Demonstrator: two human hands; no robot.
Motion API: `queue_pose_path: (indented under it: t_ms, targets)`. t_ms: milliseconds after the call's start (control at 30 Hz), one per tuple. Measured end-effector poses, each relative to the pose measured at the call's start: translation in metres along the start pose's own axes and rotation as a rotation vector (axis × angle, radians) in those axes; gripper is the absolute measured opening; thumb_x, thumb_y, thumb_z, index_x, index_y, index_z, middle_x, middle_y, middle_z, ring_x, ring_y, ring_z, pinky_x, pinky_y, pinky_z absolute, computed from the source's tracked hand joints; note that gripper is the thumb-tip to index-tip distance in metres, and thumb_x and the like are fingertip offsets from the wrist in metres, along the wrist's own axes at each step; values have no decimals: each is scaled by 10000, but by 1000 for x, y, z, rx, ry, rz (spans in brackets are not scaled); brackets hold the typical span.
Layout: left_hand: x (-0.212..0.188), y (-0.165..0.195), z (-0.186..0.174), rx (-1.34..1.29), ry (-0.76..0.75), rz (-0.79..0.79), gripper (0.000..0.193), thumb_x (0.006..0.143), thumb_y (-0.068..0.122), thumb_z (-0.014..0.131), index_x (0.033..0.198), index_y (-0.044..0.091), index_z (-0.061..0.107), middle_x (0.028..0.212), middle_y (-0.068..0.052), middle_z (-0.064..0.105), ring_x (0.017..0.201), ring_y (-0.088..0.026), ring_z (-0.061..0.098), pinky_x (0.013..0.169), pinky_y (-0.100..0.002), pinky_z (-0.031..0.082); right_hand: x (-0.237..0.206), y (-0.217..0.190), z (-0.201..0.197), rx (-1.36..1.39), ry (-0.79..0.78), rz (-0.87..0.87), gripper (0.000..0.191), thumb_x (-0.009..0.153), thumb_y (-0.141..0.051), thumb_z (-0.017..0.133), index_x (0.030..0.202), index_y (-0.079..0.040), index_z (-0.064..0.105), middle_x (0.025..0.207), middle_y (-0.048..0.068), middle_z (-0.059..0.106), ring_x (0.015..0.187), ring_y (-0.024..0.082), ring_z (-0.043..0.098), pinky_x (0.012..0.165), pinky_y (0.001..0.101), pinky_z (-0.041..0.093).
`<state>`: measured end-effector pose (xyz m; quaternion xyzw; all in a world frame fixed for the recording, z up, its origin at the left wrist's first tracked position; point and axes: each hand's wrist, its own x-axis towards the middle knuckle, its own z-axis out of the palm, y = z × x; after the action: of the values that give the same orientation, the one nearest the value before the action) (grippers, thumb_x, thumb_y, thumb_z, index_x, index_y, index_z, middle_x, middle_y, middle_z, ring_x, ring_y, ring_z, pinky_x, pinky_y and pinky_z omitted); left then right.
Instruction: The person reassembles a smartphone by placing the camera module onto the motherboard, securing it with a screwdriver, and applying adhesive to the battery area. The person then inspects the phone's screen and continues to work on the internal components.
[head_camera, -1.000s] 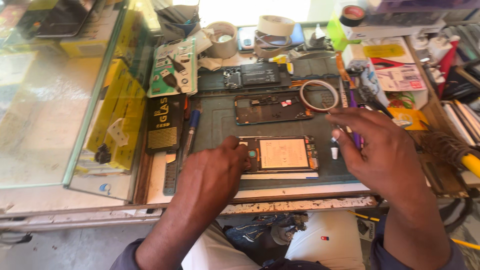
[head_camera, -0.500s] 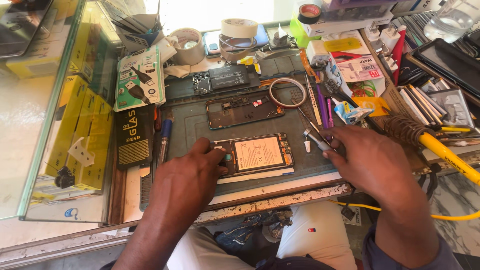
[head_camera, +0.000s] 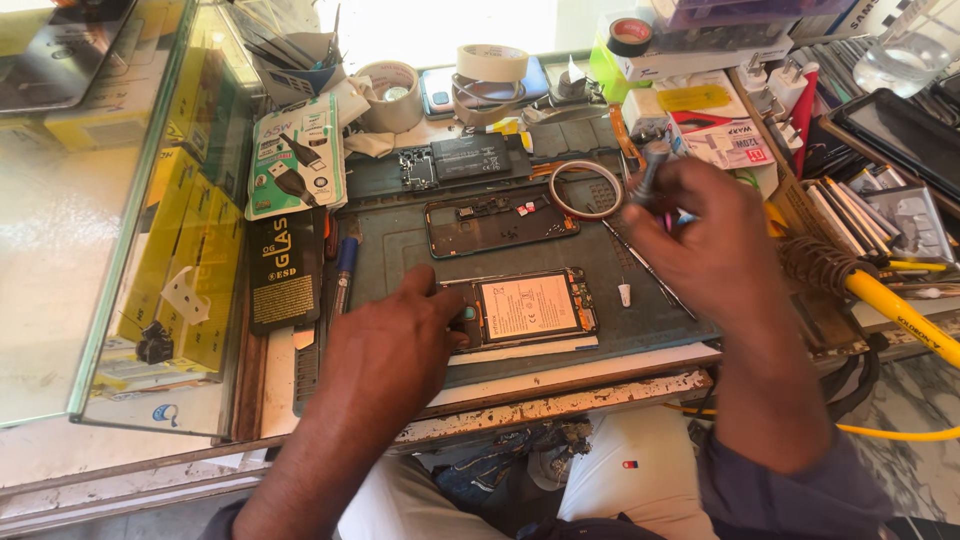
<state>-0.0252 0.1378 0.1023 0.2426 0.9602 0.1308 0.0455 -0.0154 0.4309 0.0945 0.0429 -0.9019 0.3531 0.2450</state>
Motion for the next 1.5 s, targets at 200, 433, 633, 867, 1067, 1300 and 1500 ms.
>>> queue_pose_path:
  t_ms: [200, 433, 633, 867, 1067, 1300, 1500]
  targets:
    - [-11, 0, -1, -20, 18, -7, 245, 895, 278, 672, 1110, 165, 704, 1112, -100, 628, 804, -373, 713, 670, -517, 551, 33, -13, 36, 231, -70, -76, 520, 960, -56, 730, 1392, -43, 440, 955, 76, 737, 895, 140, 753, 716, 265, 614]
    - [-12, -8, 3, -105, 58, 38, 219, 895, 214, 650, 1097, 136, 681, 1059, -108, 611, 838, -368, 709, 686, -510, 547, 34, -3, 54, 179, 0, -243, 687, 971, 30, 695, 1573, -78, 385, 985, 122, 724, 926, 174, 757, 791, 310, 628]
    - [-7, -14, 7, -119, 63, 44, 279, 898, 204, 641, 1168, 137, 665, 1133, -117, 594, 838, -372, 708, 669, -511, 545, 37, 13, 64, 248, 5, -186, 671, 990, 23, 685, 1564, -69, 349, 1024, 113, 728, 976, 167, 749, 787, 286, 647]
    - [-2, -16, 7, -121, 36, 41, 288, 908, 224, 641, 1182, 137, 653, 1107, -113, 589, 844, -372, 708, 683, -519, 539, 36, 21, 70, 259, 1, -237, 664, 1021, 31, 674, 1574, -63, 320, 1069, 133, 726, 1039, 186, 755, 834, 297, 660]
    - [3, -9, 7, -92, -3, 0, 315, 920, 226, 623, 1225, 150, 638, 1149, -112, 579, 848, -374, 711, 676, -524, 544, 37, 27, 68, 276, 6, -226, 660, 1020, 33, 671, 1567, -57, 314, 1081, 138, 738, 1052, 194, 760, 849, 298, 656]
    - [8, 6, 7, -78, -8, -3, 329, 929, 235, 616, 1244, 142, 631, 1153, -119, 577, 849, -377, 712, 679, -521, 543, 37, 32, 61, 330, -14, -193, 634, 1022, 24, 664, 1552, -48, 324, 1100, 154, 753, 1067, 215, 772, 867, 307, 643]
    - [13, 18, 9, -70, -1, -4, 349, 923, 215, 601, 1264, 145, 630, 1203, -122, 573, 839, -382, 713, 689, -524, 543, 40, 37, 59, 330, -66, -154, 578, 998, 10, 672, 1479, -51, 357, 1112, 156, 765, 1074, 234, 782, 834, 304, 649]
